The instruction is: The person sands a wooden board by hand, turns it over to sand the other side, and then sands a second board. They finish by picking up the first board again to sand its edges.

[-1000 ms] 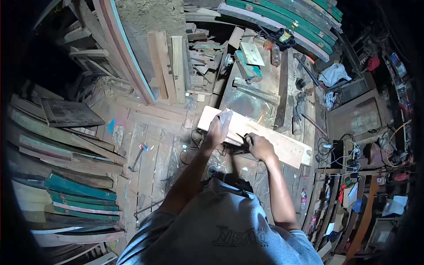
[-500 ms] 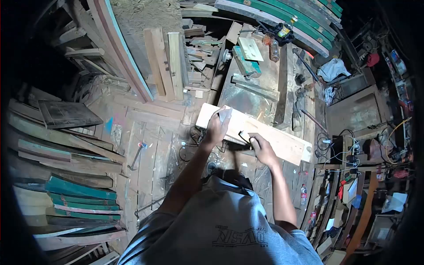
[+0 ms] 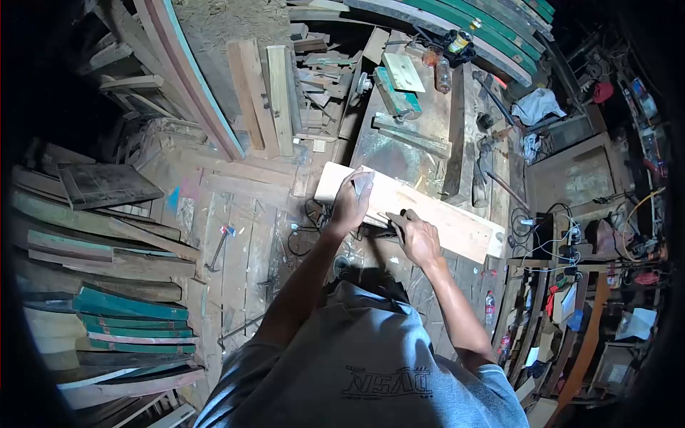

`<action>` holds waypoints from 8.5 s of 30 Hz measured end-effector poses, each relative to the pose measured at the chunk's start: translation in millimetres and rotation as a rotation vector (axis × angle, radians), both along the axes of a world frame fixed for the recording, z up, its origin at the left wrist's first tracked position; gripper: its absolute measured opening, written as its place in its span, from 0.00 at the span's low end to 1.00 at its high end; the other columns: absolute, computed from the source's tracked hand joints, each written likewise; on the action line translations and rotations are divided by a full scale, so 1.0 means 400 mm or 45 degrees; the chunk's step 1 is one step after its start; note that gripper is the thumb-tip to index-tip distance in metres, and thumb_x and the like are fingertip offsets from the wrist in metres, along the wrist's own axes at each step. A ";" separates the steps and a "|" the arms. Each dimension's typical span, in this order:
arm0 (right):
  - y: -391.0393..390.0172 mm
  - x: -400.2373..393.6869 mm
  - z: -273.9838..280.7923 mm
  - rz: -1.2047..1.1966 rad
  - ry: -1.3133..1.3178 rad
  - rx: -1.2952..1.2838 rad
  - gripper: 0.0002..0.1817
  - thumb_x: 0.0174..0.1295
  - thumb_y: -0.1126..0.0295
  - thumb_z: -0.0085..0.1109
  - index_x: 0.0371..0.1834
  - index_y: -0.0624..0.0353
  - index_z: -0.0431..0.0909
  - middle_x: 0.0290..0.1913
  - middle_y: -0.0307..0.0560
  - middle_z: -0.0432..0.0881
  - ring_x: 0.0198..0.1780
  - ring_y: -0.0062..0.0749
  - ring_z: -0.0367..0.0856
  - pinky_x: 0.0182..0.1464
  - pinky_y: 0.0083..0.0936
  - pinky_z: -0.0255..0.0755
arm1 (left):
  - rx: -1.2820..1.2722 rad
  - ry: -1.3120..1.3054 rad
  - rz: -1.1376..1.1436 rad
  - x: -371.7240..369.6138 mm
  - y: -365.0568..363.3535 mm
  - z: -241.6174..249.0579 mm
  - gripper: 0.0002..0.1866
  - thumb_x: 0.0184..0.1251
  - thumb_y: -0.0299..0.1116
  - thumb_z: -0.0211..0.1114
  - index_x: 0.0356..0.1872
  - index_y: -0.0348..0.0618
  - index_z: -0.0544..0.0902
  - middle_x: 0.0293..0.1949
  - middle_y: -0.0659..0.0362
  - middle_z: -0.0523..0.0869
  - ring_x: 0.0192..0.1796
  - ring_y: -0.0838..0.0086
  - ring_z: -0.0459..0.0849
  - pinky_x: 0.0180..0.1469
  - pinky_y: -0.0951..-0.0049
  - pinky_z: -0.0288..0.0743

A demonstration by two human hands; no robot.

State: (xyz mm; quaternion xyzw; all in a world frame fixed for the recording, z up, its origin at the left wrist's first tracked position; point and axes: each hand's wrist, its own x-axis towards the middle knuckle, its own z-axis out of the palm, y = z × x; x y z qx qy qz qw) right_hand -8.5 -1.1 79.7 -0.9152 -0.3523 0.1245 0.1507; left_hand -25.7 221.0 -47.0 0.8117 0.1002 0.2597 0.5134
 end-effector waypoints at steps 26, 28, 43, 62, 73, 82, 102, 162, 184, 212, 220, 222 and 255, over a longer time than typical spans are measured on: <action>0.027 -0.154 -0.167 -0.336 -0.240 0.113 0.31 0.72 0.67 0.69 0.80 0.41 0.83 0.54 0.52 0.83 0.52 0.52 0.90 0.46 0.50 0.87 | 0.012 -0.008 -0.156 0.010 0.031 -0.036 0.22 0.89 0.36 0.57 0.68 0.24 0.80 0.64 0.40 0.89 0.71 0.51 0.85 0.80 0.56 0.73; 0.022 -0.154 -0.128 -0.390 -0.157 0.117 0.25 0.75 0.65 0.68 0.76 0.43 0.86 0.51 0.53 0.85 0.48 0.55 0.91 0.45 0.51 0.86 | -0.062 -0.017 -0.111 0.014 0.023 -0.045 0.23 0.89 0.35 0.57 0.70 0.24 0.78 0.64 0.40 0.89 0.70 0.53 0.86 0.79 0.57 0.74; -0.047 -0.006 -0.070 -0.067 0.095 0.148 0.30 0.65 0.73 0.66 0.72 0.40 0.90 0.53 0.53 0.88 0.50 0.57 0.92 0.53 0.51 0.85 | 0.200 -0.103 -0.148 0.020 0.027 -0.047 0.21 0.86 0.37 0.56 0.64 0.31 0.86 0.66 0.39 0.87 0.76 0.42 0.80 0.83 0.49 0.69; 0.010 -0.035 -0.209 -0.585 0.494 0.658 0.17 0.82 0.64 0.67 0.65 0.62 0.92 0.57 0.63 0.96 0.61 0.42 0.94 0.67 0.34 0.82 | 0.629 -0.268 -0.089 -0.004 0.024 -0.014 0.17 0.89 0.24 0.51 0.63 0.21 0.82 0.61 0.33 0.86 0.66 0.37 0.83 0.73 0.44 0.77; -0.081 -0.010 -0.020 -0.374 0.333 0.402 0.18 0.77 0.64 0.66 0.64 0.56 0.93 0.57 0.63 0.94 0.62 0.61 0.92 0.66 0.46 0.83 | 1.143 -0.377 0.115 -0.017 0.039 -0.120 0.20 0.83 0.23 0.59 0.66 0.15 0.79 0.59 0.24 0.85 0.59 0.29 0.88 0.65 0.40 0.85; -0.059 -0.025 -0.093 -0.247 0.069 0.054 0.16 0.76 0.60 0.68 0.58 0.54 0.94 0.47 0.68 0.91 0.47 0.67 0.92 0.51 0.57 0.86 | 0.077 -0.025 0.156 0.000 -0.021 -0.035 0.20 0.88 0.34 0.56 0.67 0.30 0.84 0.64 0.39 0.89 0.69 0.42 0.86 0.75 0.53 0.79; -0.004 -0.038 -0.026 -0.391 0.061 0.131 0.16 0.77 0.65 0.67 0.64 0.49 0.94 0.46 0.59 0.90 0.46 0.62 0.91 0.49 0.54 0.83 | 0.280 -0.383 0.172 0.030 -0.010 -0.057 0.16 0.76 0.19 0.68 0.62 0.33 0.88 0.58 0.45 0.91 0.65 0.47 0.90 0.73 0.52 0.81; 0.054 -0.027 0.008 -0.374 0.154 0.236 0.16 0.76 0.64 0.69 0.62 0.49 0.95 0.48 0.57 0.93 0.48 0.63 0.92 0.52 0.54 0.85 | 0.114 -0.151 0.152 0.028 0.005 0.013 0.19 0.80 0.24 0.58 0.65 0.32 0.88 0.61 0.40 0.91 0.67 0.46 0.90 0.74 0.52 0.80; 0.043 -0.028 0.004 -0.430 0.146 0.255 0.15 0.78 0.63 0.65 0.62 0.49 0.94 0.52 0.62 0.91 0.51 0.65 0.91 0.54 0.56 0.84 | 0.300 -0.071 0.160 0.037 0.021 -0.043 0.21 0.85 0.35 0.57 0.69 0.35 0.83 0.66 0.45 0.87 0.69 0.50 0.84 0.75 0.57 0.76; 0.096 -0.015 -0.074 -0.488 0.165 0.311 0.15 0.81 0.58 0.63 0.60 0.46 0.95 0.51 0.58 0.92 0.50 0.64 0.92 0.55 0.55 0.85 | -0.284 -0.216 0.061 0.027 0.004 -0.098 0.30 0.92 0.52 0.49 0.71 0.36 0.83 0.66 0.43 0.86 0.70 0.43 0.83 0.74 0.49 0.75; 0.072 -0.027 -0.053 -0.520 0.133 0.256 0.15 0.79 0.59 0.64 0.59 0.47 0.95 0.51 0.58 0.92 0.51 0.64 0.91 0.55 0.54 0.84 | 0.204 -0.319 0.071 0.029 0.007 -0.041 0.18 0.83 0.26 0.56 0.67 0.36 0.84 0.66 0.47 0.86 0.69 0.51 0.83 0.75 0.53 0.75; 0.049 -0.008 -0.022 -0.570 0.176 0.257 0.15 0.79 0.59 0.65 0.59 0.47 0.95 0.51 0.58 0.92 0.52 0.63 0.91 0.56 0.53 0.84 | 0.190 -0.335 0.081 0.030 0.006 -0.029 0.18 0.81 0.25 0.57 0.67 0.36 0.84 0.64 0.48 0.87 0.68 0.50 0.84 0.73 0.53 0.77; 0.037 0.000 0.001 -0.610 0.100 0.133 0.15 0.76 0.57 0.69 0.56 0.49 0.96 0.53 0.57 0.95 0.54 0.59 0.93 0.58 0.51 0.85 | 0.340 -0.255 0.163 0.054 0.001 0.060 0.09 0.84 0.27 0.62 0.51 0.36 0.89 0.45 0.48 0.92 0.49 0.50 0.92 0.57 0.56 0.85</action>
